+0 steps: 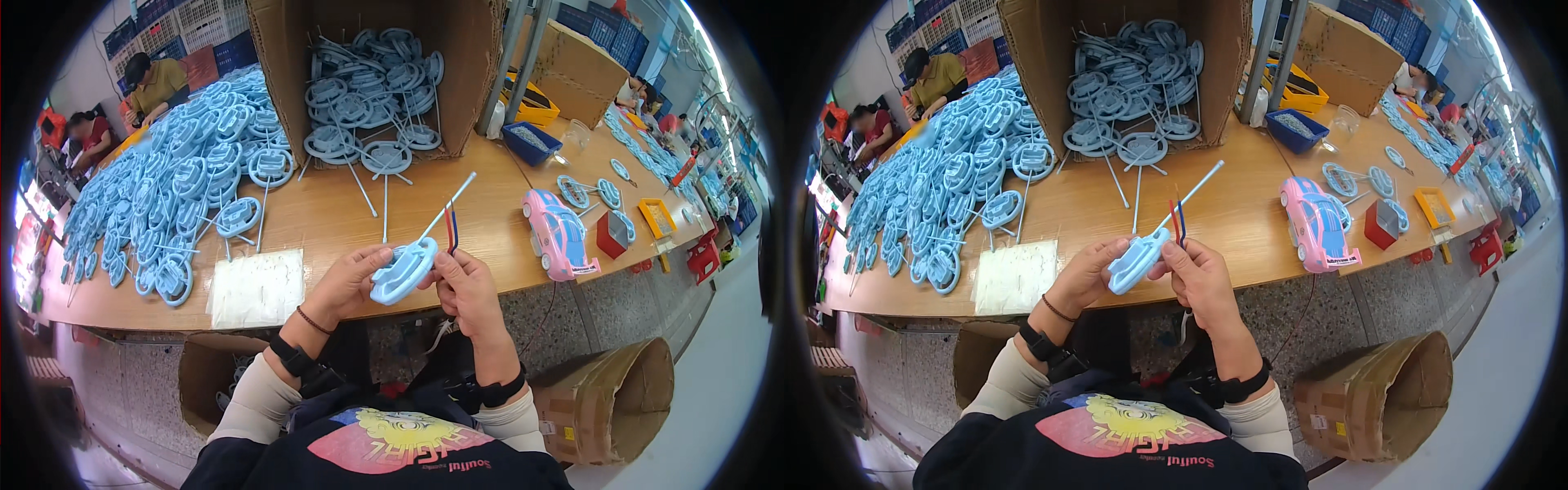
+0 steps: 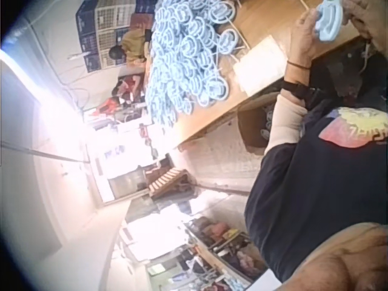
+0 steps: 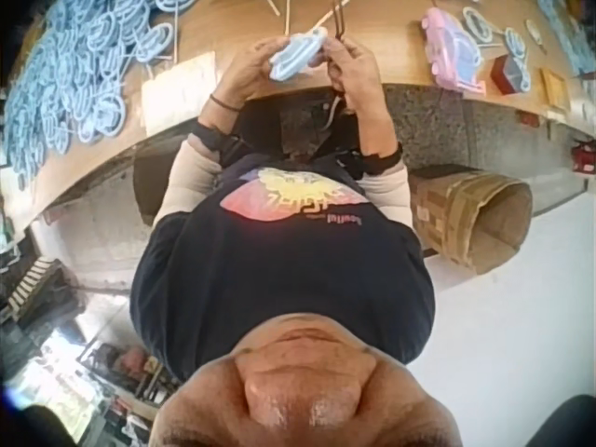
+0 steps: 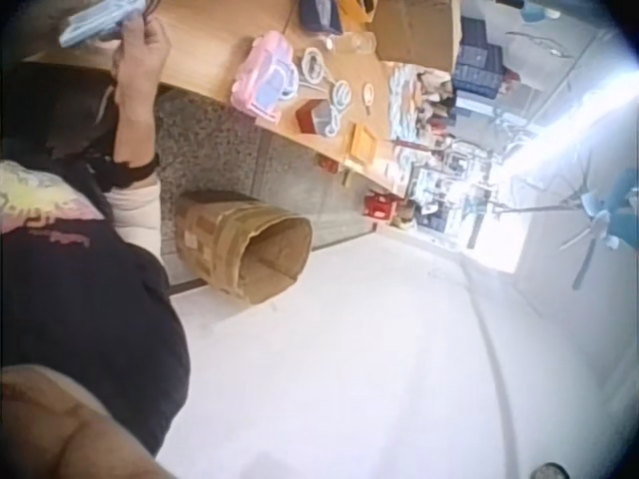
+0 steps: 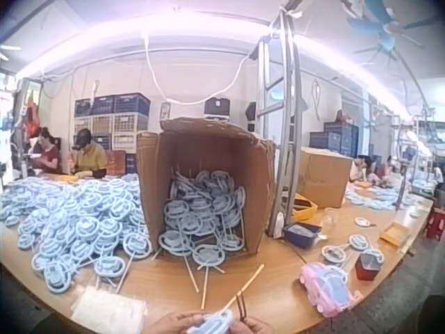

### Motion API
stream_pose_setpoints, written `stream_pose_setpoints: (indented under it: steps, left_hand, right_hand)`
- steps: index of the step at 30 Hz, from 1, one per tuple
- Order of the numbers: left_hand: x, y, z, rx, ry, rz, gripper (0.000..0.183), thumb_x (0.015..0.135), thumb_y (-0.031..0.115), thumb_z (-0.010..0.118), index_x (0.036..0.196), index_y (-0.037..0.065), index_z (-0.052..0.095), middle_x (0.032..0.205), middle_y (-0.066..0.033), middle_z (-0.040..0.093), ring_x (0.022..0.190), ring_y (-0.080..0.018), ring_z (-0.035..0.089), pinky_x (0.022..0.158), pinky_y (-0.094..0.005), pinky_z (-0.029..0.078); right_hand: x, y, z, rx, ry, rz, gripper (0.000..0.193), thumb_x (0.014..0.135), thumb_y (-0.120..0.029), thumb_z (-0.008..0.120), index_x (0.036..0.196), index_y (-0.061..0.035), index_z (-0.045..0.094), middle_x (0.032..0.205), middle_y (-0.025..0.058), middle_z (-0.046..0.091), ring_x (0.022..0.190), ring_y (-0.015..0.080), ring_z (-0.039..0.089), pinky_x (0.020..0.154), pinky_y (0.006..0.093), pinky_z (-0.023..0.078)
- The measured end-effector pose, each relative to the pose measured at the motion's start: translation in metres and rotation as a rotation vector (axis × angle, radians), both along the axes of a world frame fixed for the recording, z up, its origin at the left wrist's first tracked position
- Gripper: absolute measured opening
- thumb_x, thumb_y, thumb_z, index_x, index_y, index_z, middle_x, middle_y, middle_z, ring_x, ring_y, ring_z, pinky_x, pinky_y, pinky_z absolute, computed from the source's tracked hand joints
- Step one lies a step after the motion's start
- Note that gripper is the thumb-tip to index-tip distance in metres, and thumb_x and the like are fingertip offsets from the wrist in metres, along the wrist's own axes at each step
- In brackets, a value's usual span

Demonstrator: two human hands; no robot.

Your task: The person repeatedly picks up light blue plastic steering wheel components from a cardboard box and inserts a red and blue wire into the center of each unit. The person handles the items one at a time, performing the same insertion action on each piece before moving to the next.

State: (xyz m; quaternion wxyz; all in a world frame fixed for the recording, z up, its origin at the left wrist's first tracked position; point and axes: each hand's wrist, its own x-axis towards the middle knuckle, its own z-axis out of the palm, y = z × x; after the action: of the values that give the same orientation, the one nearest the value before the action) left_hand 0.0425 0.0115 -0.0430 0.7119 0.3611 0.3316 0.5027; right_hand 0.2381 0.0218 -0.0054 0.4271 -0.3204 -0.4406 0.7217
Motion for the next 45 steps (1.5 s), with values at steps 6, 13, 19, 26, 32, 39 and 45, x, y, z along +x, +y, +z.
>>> stream_pose_setpoints:
  steps: [6, 13, 19, 26, 32, 39, 45]
  left_hand:
    - [0.001, -0.005, -0.002, -0.013, -0.102, -0.058, 0.046, 0.092, 0.032, 0.052, 0.120, -0.003, 0.051, 0.108, -0.0086, 0.061, 0.095, -0.0135, 0.060, 0.079, -0.0241, 0.049]
    - [0.001, -0.011, -0.005, -0.077, -0.147, 0.091, 0.040, 0.089, 0.020, 0.058, 0.121, -0.004, 0.050, 0.108, -0.0079, 0.060, 0.095, -0.0137, 0.059, 0.081, -0.0264, 0.049]
    - [0.007, -0.022, -0.009, 0.273, 0.067, 0.358, 0.042, 0.084, 0.010, 0.064, 0.122, -0.003, 0.049, 0.109, -0.0080, 0.059, 0.098, -0.0130, 0.056, 0.087, -0.0266, 0.046]
    - [0.007, -0.043, -0.013, 0.495, 0.047, 0.405, 0.049, 0.076, -0.004, 0.068, 0.113, 0.006, 0.037, 0.111, -0.0082, 0.052, 0.105, -0.0167, 0.052, 0.090, -0.0296, 0.045]
    - [0.002, -0.052, -0.011, 0.488, 0.078, 0.272, 0.048, 0.076, -0.006, 0.067, 0.114, 0.005, 0.040, 0.111, -0.0080, 0.054, 0.103, -0.0169, 0.054, 0.087, -0.0306, 0.048]
    - [0.001, -0.052, -0.024, 0.368, -0.045, 0.238, 0.051, 0.078, 0.006, 0.069, 0.122, 0.004, 0.043, 0.113, -0.0058, 0.055, 0.105, -0.0166, 0.054, 0.088, -0.0318, 0.047]
    - [-0.009, -0.051, -0.019, 0.190, -0.289, 0.123, 0.061, 0.083, 0.025, 0.066, 0.132, 0.004, 0.036, 0.121, -0.0064, 0.052, 0.110, -0.0196, 0.053, 0.092, -0.0349, 0.044]
  right_hand:
    - [-0.001, -0.011, 0.013, 0.065, -0.029, -0.026, 0.025, 0.091, -0.027, 0.055, 0.089, -0.0028, 0.060, 0.070, 0.0042, 0.062, 0.041, 0.0000, 0.033, 0.035, 0.0166, 0.022]
    - [-0.001, -0.025, 0.012, 0.186, -0.133, -0.089, 0.024, 0.090, -0.024, 0.059, 0.092, -0.0002, 0.062, 0.071, -0.0009, 0.060, 0.051, -0.0012, 0.039, 0.045, 0.0165, 0.029]
    - [-0.006, -0.032, 0.009, 0.348, -0.278, -0.188, 0.021, 0.085, -0.014, 0.065, 0.096, 0.0032, 0.062, 0.075, 0.0001, 0.061, 0.067, 0.0024, 0.051, 0.059, 0.0178, 0.040]
    - [-0.006, -0.036, -0.007, 0.522, -0.255, -0.298, 0.016, 0.083, -0.011, 0.065, 0.093, 0.0007, 0.062, 0.079, 0.0023, 0.063, 0.072, 0.0073, 0.056, 0.064, 0.0228, 0.045]
    - [-0.004, -0.036, 0.002, 0.801, -0.393, -0.335, 0.012, 0.083, -0.009, 0.064, 0.089, -0.0005, 0.061, 0.078, 0.0093, 0.062, 0.070, 0.0168, 0.060, 0.062, 0.0268, 0.046]
    - [-0.008, -0.038, 0.008, 0.848, -0.469, -0.274, 0.024, 0.078, -0.013, 0.070, 0.095, -0.0006, 0.061, 0.076, 0.0063, 0.059, 0.064, 0.0133, 0.055, 0.057, 0.0246, 0.042]
    - [-0.003, -0.041, 0.018, 0.660, -0.355, -0.124, 0.037, 0.071, -0.014, 0.077, 0.102, -0.0014, 0.061, 0.084, 0.0014, 0.057, 0.065, 0.0079, 0.048, 0.055, 0.0204, 0.038]
